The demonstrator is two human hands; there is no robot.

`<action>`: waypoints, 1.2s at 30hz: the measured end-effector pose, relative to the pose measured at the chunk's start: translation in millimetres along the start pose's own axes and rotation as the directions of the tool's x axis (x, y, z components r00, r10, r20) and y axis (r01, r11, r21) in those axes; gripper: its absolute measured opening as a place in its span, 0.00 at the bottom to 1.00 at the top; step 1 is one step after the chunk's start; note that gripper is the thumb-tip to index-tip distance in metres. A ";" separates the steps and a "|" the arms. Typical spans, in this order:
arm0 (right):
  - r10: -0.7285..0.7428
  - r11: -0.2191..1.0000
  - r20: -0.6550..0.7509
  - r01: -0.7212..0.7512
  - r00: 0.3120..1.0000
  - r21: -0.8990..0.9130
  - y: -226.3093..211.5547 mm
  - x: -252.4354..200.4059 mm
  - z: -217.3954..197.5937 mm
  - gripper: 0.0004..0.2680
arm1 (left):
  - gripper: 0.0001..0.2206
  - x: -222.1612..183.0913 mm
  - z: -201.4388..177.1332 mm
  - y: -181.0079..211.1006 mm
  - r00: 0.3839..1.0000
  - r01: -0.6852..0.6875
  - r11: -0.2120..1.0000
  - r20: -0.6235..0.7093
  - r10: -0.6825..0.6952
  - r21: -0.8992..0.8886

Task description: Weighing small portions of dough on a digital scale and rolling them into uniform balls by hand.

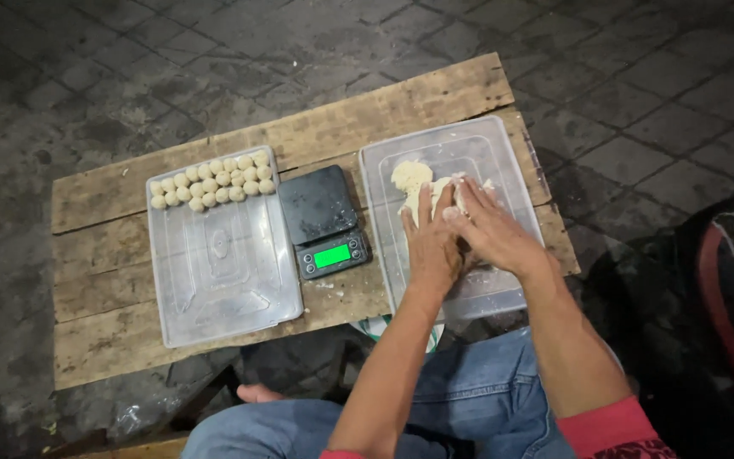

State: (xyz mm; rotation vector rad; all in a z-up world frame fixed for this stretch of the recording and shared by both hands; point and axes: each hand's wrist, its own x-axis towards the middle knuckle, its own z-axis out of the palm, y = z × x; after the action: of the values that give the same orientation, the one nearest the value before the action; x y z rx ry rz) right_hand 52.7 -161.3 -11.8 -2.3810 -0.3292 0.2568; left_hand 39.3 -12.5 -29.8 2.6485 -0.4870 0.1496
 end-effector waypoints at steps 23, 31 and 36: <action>-0.042 0.976 -0.532 -0.079 0.846 -0.202 11.9 -29.5 -16.7 0.22 | 0.25 -0.2 -12.6 14.5 0.990 0.117 0.993 0.081 -0.117 0.000; 0.057 0.939 -0.553 0.143 0.832 0.312 28.5 16.6 -23.0 0.12 | 0.45 -15.9 -23.5 -2.1 0.999 -0.050 0.909 -0.020 0.046 -0.413; -0.049 0.985 -0.350 -0.014 0.935 -0.175 43.2 34.9 11.0 0.25 | 0.39 -47.7 -24.3 7.9 0.949 -0.087 0.943 -0.314 -0.019 -0.321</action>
State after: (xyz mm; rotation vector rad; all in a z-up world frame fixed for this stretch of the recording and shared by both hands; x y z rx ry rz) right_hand 89.9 -174.8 -52.4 -2.5348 -0.2079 -0.2194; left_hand -8.7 6.6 -13.4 2.2315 -0.4100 0.4514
